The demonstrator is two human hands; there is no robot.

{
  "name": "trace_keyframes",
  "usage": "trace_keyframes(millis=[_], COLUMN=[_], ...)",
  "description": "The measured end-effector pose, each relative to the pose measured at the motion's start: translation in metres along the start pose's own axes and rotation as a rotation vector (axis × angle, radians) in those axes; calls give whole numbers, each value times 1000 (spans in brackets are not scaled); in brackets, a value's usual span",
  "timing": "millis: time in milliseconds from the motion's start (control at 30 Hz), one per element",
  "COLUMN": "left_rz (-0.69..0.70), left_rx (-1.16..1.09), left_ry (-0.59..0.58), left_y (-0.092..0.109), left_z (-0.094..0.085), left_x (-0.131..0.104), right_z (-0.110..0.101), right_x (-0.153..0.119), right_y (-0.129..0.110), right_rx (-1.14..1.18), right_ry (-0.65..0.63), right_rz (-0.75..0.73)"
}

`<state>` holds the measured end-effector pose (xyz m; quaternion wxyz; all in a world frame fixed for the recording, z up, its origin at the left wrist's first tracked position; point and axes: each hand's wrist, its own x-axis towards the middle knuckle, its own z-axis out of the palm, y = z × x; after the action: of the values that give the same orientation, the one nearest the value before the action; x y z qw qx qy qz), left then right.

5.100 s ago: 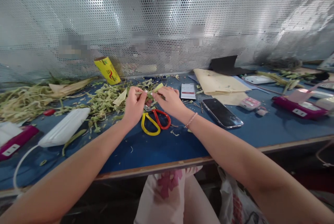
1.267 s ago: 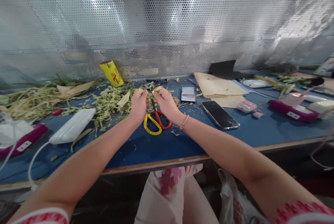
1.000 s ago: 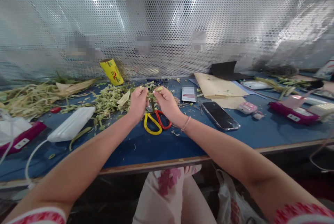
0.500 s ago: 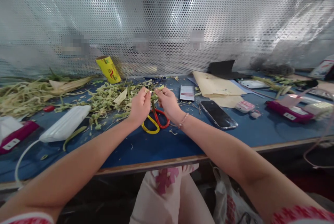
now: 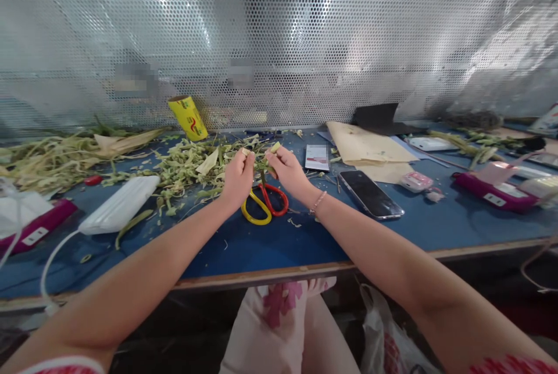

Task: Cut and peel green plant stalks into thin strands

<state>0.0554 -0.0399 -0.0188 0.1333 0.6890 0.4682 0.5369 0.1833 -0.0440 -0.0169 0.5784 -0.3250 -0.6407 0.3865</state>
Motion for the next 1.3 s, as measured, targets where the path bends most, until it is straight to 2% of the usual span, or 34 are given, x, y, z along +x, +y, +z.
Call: trace_keyframes(millis=[133,267,433,733,1033,1167,1300], left_rz=[31,50,32,85,124,43,-46], left_rx=[44,165,222,217,250,230,48], left_ry=[-29,-78,-199,-182,-198,-166,-109], left_y=[3,0,-2,5,6,9,9], left_z=[-2,-2,1,3,2,3,6], left_x=[-1,2,1,0,1,0,1], right_z=[-5,-9,-11,-8,-5,-4,0], right_x=[-1,1,4,2,2,5,7], right_y=[2,4,5,5,4,6,4], right_rx=[-314,-492,-633,-874,-637,-586,-439], right_ry=[15,10,-6,-69,-26,5,23], right_rz=[-94,-213,-157,-244,-105,-61,-43])
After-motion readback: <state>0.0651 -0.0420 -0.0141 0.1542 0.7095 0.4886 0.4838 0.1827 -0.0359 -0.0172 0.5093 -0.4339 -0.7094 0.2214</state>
